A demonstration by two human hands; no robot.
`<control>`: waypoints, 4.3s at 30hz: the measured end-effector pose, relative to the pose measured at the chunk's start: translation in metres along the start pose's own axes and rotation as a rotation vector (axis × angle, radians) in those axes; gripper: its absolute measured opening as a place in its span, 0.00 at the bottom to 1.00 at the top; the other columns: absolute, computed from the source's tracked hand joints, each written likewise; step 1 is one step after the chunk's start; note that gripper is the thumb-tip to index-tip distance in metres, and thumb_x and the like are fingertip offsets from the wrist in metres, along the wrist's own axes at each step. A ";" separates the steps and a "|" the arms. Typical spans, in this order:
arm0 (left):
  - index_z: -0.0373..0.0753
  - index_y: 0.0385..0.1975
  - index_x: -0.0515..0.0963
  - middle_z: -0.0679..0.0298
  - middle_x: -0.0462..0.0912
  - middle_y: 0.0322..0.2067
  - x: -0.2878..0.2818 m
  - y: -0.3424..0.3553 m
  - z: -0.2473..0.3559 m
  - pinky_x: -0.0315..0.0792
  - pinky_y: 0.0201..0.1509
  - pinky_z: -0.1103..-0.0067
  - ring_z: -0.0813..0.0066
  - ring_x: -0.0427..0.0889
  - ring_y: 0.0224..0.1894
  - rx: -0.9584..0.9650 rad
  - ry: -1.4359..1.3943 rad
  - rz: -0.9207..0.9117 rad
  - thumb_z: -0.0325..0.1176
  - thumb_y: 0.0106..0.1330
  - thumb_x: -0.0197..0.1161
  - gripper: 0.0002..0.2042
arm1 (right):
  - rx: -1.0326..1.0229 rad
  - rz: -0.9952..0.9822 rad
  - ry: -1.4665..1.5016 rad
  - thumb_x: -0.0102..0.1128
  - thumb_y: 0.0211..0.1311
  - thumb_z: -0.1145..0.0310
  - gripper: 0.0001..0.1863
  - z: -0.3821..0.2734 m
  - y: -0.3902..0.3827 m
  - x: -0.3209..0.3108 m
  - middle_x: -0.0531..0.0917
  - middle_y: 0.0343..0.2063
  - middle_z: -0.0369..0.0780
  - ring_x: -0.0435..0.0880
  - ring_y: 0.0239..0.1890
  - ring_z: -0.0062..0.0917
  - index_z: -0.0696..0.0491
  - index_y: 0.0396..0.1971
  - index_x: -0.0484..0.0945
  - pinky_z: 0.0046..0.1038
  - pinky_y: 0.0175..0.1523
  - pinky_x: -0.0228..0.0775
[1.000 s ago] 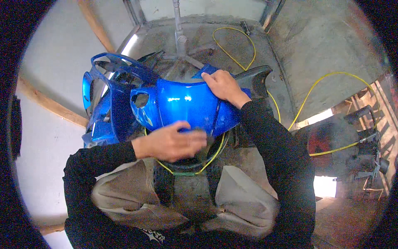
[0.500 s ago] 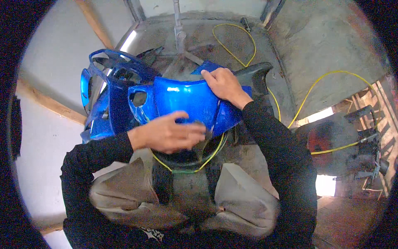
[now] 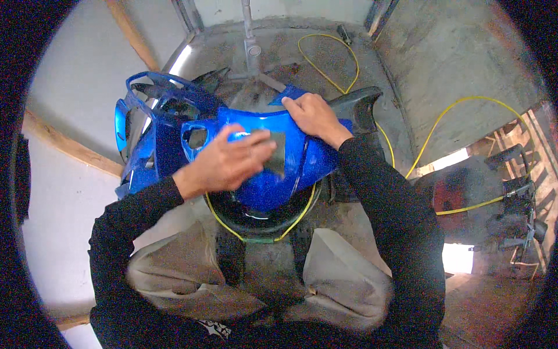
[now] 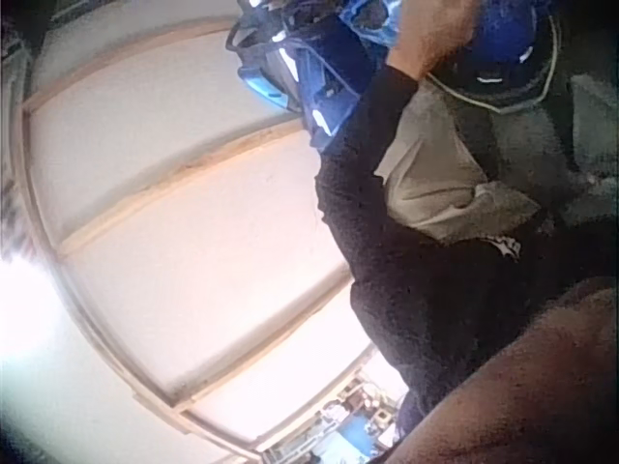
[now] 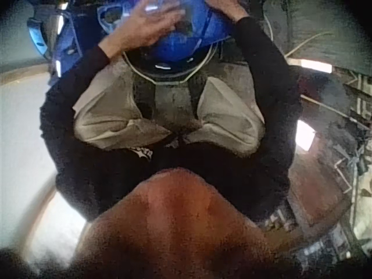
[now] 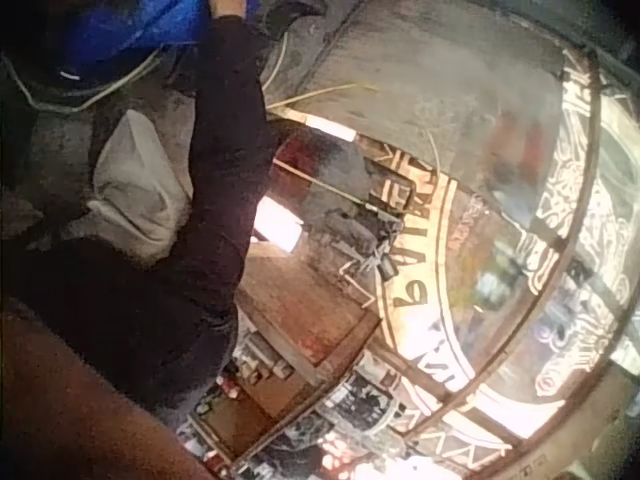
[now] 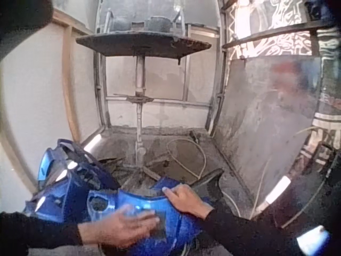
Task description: The person wet-sands a motorcycle fairing by rubbing its surface with sandpaper and dipping the sandpaper into a bucket of water.
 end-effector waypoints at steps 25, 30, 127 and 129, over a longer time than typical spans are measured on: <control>0.43 0.62 0.79 0.63 0.82 0.67 0.014 -0.011 0.048 0.68 0.69 0.55 0.69 0.77 0.74 0.244 -0.187 -0.127 0.36 0.67 0.71 0.23 | 0.026 -0.009 -0.006 0.52 0.78 0.49 0.33 -0.002 -0.008 0.006 0.81 0.23 0.62 0.84 0.30 0.60 0.65 0.21 0.82 0.56 0.41 0.73; 0.44 0.63 0.79 0.64 0.82 0.67 0.003 0.003 0.005 0.69 0.67 0.55 0.67 0.78 0.72 0.003 -0.100 -0.013 0.36 0.68 0.72 0.23 | 0.016 0.019 -0.016 0.52 0.78 0.49 0.33 0.000 -0.002 0.001 0.82 0.25 0.62 0.85 0.32 0.60 0.64 0.22 0.83 0.56 0.44 0.74; 0.45 0.65 0.77 0.67 0.83 0.65 0.004 0.010 0.011 0.68 0.67 0.57 0.72 0.79 0.71 0.041 -0.096 -0.001 0.35 0.71 0.70 0.23 | -0.016 0.049 0.002 0.54 0.79 0.53 0.28 -0.009 -0.014 -0.007 0.84 0.28 0.59 0.87 0.35 0.56 0.62 0.27 0.86 0.50 0.45 0.76; 0.47 0.64 0.80 0.67 0.87 0.61 0.000 0.017 -0.012 0.69 0.63 0.61 0.72 0.84 0.65 -0.058 -0.144 0.092 0.33 0.73 0.69 0.20 | -0.010 0.054 0.013 0.54 0.80 0.56 0.25 -0.008 -0.014 -0.008 0.86 0.30 0.57 0.88 0.37 0.53 0.62 0.31 0.86 0.46 0.46 0.77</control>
Point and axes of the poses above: each hand's wrist, its own y-axis towards the middle knuckle, its own x-axis out of the palm, z = x × y, the point moved 7 cm from there along y, towards the middle knuckle
